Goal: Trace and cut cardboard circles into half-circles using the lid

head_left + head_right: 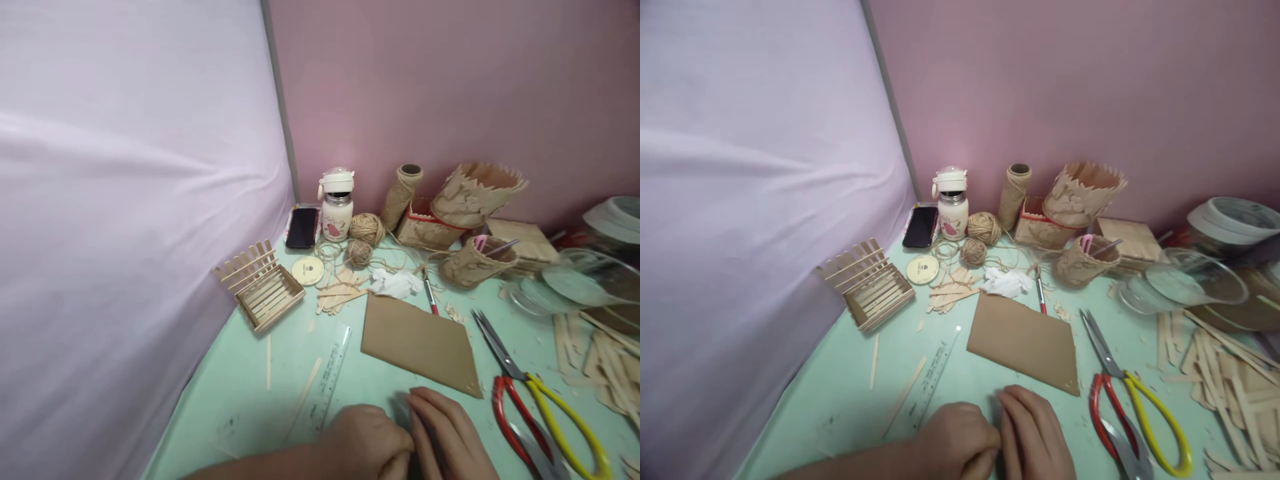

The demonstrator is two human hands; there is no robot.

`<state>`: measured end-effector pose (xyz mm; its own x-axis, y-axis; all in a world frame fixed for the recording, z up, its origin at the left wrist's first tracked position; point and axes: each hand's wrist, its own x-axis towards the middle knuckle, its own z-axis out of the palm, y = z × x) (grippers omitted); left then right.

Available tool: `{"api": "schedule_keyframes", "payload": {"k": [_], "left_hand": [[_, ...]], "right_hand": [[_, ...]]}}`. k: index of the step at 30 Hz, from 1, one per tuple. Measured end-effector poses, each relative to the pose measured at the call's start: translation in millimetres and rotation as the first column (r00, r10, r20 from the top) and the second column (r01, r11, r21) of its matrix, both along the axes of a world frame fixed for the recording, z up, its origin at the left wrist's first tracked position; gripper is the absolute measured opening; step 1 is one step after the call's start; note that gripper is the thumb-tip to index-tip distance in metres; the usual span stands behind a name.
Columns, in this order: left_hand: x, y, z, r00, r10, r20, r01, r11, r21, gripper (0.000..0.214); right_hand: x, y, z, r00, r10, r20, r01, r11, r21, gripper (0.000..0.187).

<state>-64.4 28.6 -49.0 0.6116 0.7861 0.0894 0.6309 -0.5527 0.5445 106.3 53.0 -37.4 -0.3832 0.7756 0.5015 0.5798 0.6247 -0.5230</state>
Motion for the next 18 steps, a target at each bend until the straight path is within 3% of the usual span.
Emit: {"api": "schedule_keyframes", "payload": {"k": [4,7,11,18], "left_hand": [[-4.6,-4.7,20.1,0.999,0.044,0.008,-0.045,0.992,0.117,0.012],[-4.1,-6.1,26.1,0.997,0.074,-0.036,-0.068,0.986,0.151,0.014],[-0.8,-4.7,26.2,0.988,0.152,-0.012,-0.146,0.968,0.205,0.016],[5.3,-13.5,18.6,0.960,0.224,0.167,-0.269,0.903,0.336,0.015]], "right_hand": [[-5.8,-1.0,8.6,0.996,-0.084,0.006,0.084,0.996,-0.006,0.021],[-10.6,-3.7,12.9,0.992,-0.126,-0.031,0.126,0.992,-0.024,0.021],[-13.3,-4.5,16.2,0.989,-0.119,-0.093,0.116,0.993,-0.034,0.020],[-13.2,-2.7,19.5,0.983,-0.115,-0.142,0.101,0.990,-0.103,0.022]]}}
